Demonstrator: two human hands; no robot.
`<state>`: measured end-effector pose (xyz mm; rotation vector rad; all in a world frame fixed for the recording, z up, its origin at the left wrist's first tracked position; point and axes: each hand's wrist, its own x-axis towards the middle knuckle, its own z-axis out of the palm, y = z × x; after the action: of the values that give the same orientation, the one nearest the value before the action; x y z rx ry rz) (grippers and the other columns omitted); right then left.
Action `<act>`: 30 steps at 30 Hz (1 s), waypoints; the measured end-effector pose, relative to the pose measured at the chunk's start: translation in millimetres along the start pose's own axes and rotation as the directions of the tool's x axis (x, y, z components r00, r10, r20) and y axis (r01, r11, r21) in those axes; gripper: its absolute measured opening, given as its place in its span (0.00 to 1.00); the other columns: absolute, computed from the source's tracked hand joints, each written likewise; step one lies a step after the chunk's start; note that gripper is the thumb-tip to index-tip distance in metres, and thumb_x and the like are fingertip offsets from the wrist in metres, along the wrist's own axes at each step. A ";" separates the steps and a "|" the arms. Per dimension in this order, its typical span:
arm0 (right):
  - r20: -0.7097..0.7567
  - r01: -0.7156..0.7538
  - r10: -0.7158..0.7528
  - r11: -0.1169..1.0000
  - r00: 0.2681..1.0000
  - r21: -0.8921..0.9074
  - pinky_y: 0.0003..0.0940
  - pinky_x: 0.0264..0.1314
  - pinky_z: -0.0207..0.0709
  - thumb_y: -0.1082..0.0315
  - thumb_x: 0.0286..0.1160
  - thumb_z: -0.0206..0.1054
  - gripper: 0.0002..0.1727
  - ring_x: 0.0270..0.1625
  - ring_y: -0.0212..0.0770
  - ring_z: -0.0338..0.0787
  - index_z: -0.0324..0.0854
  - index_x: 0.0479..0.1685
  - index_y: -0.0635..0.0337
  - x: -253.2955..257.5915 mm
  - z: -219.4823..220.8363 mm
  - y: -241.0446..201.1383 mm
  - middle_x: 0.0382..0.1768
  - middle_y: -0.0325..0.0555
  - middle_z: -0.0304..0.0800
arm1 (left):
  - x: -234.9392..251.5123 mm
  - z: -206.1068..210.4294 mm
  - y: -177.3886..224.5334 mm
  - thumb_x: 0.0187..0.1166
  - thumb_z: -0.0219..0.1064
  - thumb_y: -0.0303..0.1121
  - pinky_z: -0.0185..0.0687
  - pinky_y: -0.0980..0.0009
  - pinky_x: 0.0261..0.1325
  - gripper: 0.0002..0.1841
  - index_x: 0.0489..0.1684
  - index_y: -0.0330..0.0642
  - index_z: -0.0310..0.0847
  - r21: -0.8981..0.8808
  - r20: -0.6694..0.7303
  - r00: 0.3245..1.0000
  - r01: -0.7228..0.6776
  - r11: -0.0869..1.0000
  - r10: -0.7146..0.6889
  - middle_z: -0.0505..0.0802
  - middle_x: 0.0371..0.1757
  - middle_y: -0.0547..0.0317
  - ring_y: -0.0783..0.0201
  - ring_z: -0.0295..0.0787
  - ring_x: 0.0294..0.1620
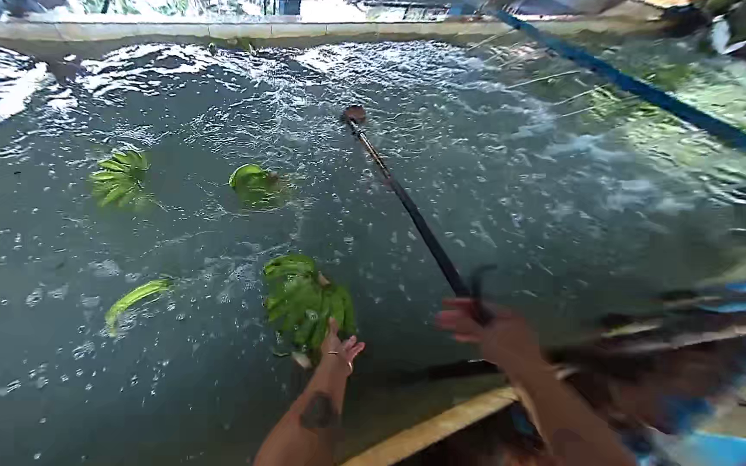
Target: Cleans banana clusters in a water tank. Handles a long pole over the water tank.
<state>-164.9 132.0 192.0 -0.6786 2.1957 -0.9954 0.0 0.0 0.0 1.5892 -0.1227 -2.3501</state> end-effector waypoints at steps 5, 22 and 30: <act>0.152 -0.055 0.071 0.993 0.986 -0.107 0.42 0.42 0.89 0.60 0.83 0.68 0.25 0.37 0.44 0.94 0.77 0.77 0.58 127.3 133.0 45.4 0.49 0.52 0.94 | 22.4 -52.2 24.4 0.87 0.62 0.34 0.86 0.66 0.34 0.19 0.66 0.26 0.73 0.102 -0.249 0.959 -0.110 0.989 0.132 0.88 0.40 0.43 0.60 0.86 0.29; 0.208 -0.007 0.086 0.935 0.974 -0.355 0.60 0.59 0.83 0.59 0.95 0.48 0.23 0.50 0.59 0.93 0.78 0.69 0.67 41.2 280.7 49.0 0.46 0.62 0.92 | -5.1 -179.9 74.4 0.94 0.47 0.49 0.88 0.54 0.60 0.27 0.82 0.41 0.60 -0.211 -0.115 0.971 -0.231 0.950 0.210 0.83 0.67 0.43 0.50 0.87 0.61; 0.140 -0.058 0.156 0.844 0.978 -0.533 0.65 0.56 0.82 0.54 0.95 0.48 0.23 0.53 0.67 0.92 0.77 0.68 0.64 41.7 296.8 22.8 0.44 0.66 0.91 | -36.0 -134.2 60.8 0.92 0.53 0.45 0.85 0.54 0.65 0.26 0.82 0.38 0.61 -0.303 -0.270 0.932 -0.319 0.898 0.240 0.82 0.71 0.40 0.48 0.84 0.66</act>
<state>15.1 -21.2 6.3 -0.8358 2.3234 -0.2430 147.6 -34.3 -5.1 1.5332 0.0969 -1.8373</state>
